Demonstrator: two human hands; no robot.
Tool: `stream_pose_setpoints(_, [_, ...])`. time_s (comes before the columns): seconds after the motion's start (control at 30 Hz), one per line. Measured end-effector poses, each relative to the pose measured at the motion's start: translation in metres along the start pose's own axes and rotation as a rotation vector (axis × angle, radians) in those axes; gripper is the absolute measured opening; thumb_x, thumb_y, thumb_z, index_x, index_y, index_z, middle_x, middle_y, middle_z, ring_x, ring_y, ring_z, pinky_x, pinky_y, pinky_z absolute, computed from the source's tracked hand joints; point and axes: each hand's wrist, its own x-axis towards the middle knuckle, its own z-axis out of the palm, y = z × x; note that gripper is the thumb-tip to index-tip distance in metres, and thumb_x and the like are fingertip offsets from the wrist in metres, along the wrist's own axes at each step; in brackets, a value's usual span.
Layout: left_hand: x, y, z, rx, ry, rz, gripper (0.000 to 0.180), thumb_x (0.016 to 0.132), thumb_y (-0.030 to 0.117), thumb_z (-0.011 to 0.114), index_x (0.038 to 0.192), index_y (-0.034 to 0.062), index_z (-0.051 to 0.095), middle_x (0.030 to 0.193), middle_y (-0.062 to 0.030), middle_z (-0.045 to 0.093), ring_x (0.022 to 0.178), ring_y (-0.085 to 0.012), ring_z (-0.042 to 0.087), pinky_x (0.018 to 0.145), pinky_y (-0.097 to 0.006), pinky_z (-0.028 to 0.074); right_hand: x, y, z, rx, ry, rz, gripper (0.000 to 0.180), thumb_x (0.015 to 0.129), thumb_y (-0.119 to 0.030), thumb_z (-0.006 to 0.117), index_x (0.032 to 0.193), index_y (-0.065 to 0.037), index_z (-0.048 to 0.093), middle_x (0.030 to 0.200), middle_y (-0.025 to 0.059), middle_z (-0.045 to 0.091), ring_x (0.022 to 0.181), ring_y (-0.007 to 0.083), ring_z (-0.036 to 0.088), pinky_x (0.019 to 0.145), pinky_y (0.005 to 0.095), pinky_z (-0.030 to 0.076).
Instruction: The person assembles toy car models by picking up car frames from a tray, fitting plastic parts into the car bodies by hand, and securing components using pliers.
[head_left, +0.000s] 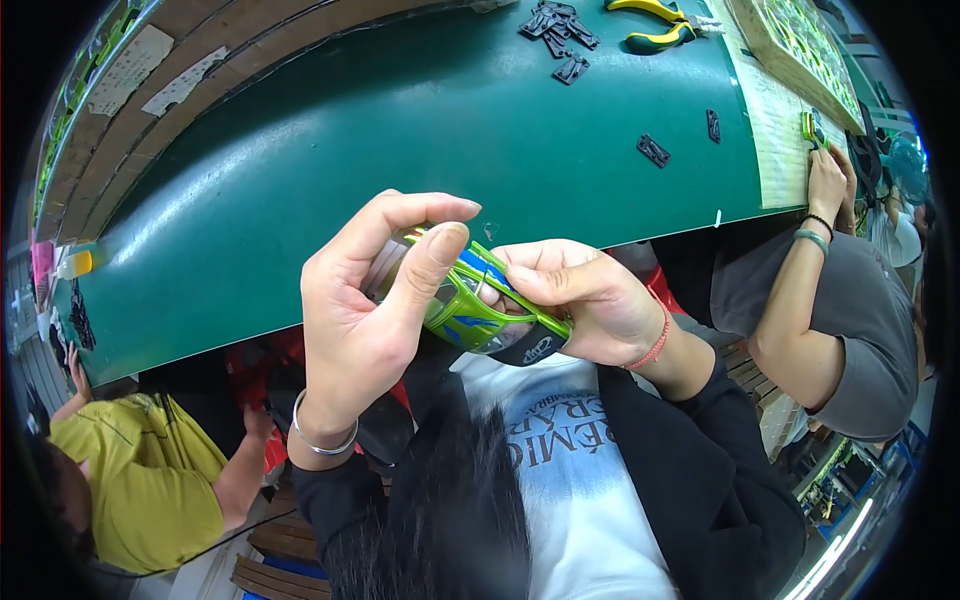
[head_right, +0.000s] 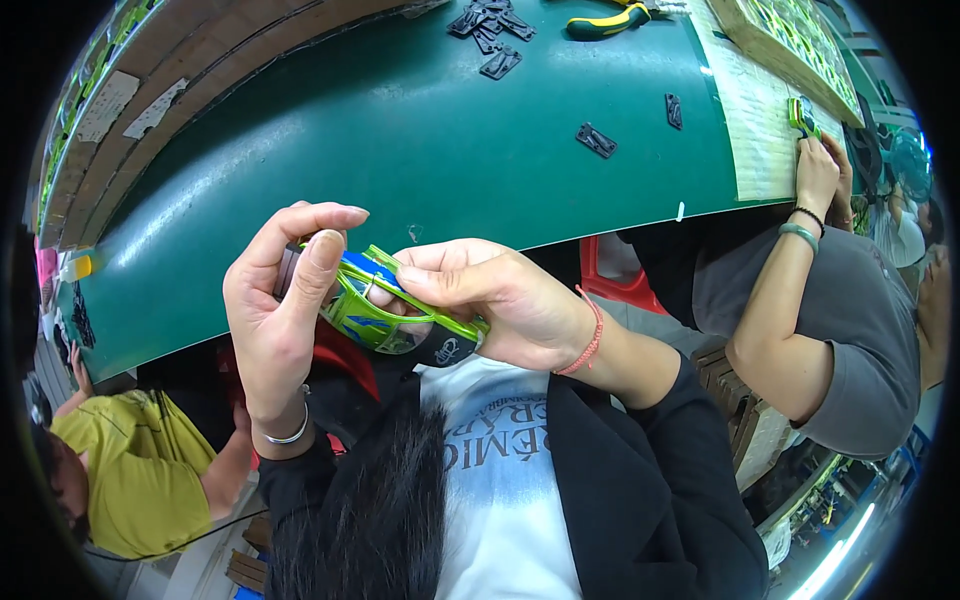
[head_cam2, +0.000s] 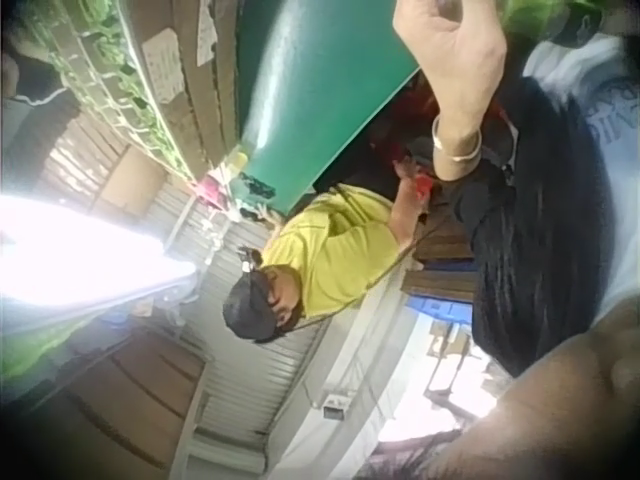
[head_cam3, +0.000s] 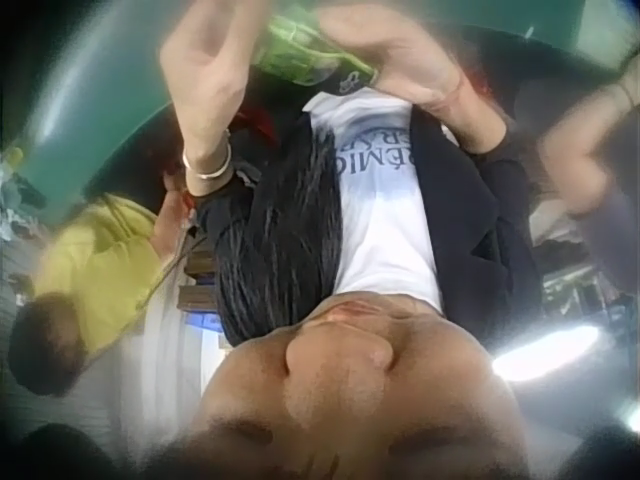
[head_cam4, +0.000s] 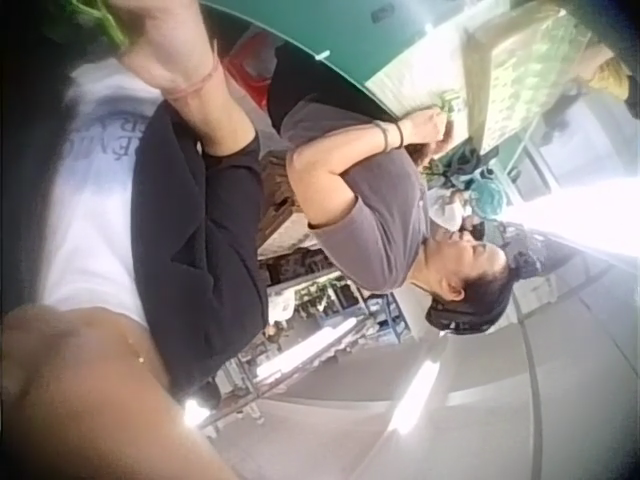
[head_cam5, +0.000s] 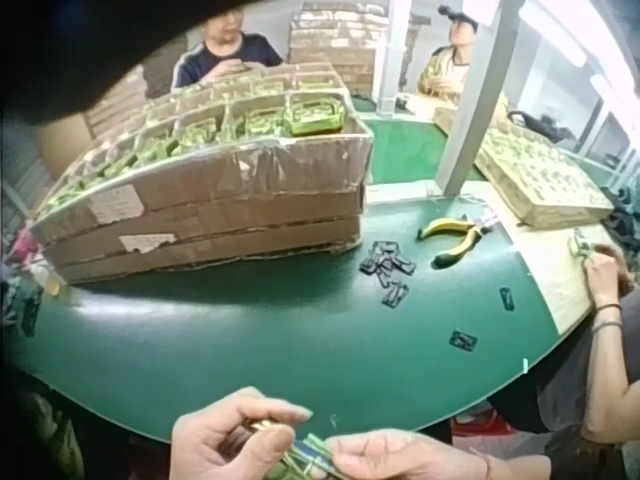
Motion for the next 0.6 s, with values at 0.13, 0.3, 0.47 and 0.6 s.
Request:
stream_pose_setpoints(0.13, [-0.002, 0.005, 0.005, 0.028, 0.043, -0.048, 0.017, 0.102, 0.013, 0.072, 0.113, 0.0003, 0.074, 0.087, 0.0038, 0.066, 0.068, 0.0022, 0.049, 0.059, -0.017, 0.035, 0.000, 0.002, -0.002, 0.043, 0.010, 0.020, 0.032, 0.111, -0.025, 0.055, 0.120, 0.005, 0.064, 0.109, 0.0067, 0.068, 0.094, 0.0099, 0.061, 0.084, 0.0248, 0.051])
stream_pose_setpoints(0.3, [-0.002, 0.008, 0.004, 0.036, -0.008, -0.126, 0.017, 0.103, 0.014, 0.071, 0.113, 0.0010, 0.074, 0.082, 0.0040, 0.066, 0.067, 0.0020, 0.050, 0.058, -0.017, 0.036, -0.004, 0.007, -0.012, 0.166, -0.146, 0.071, 0.034, 0.112, -0.025, 0.052, 0.123, 0.006, 0.061, 0.106, 0.0077, 0.068, 0.089, 0.0099, 0.062, 0.082, 0.0247, 0.052])
stream_pose_setpoints(0.47, [-0.004, 0.010, 0.002, -0.001, -0.060, -0.203, 0.018, 0.104, 0.016, 0.069, 0.114, 0.0016, 0.073, 0.074, 0.0054, 0.061, 0.061, 0.0008, 0.051, 0.054, -0.018, 0.036, -0.005, 0.008, -0.010, 0.289, -0.146, 0.102, 0.036, 0.113, -0.025, 0.049, 0.124, 0.007, 0.060, 0.105, 0.0086, 0.067, 0.088, 0.0103, 0.062, 0.081, 0.0251, 0.052])
stream_pose_setpoints(0.6, [-0.004, 0.012, 0.003, 0.001, -0.054, -0.220, 0.019, 0.105, 0.017, 0.068, 0.116, 0.0019, 0.072, 0.072, 0.0059, 0.059, 0.060, -0.0001, 0.051, 0.053, -0.018, 0.036, -0.005, 0.011, -0.013, 0.343, -0.192, 0.091, 0.036, 0.114, -0.024, 0.046, 0.125, 0.008, 0.059, 0.105, 0.0096, 0.068, 0.087, 0.0090, 0.062, 0.080, 0.0253, 0.053])
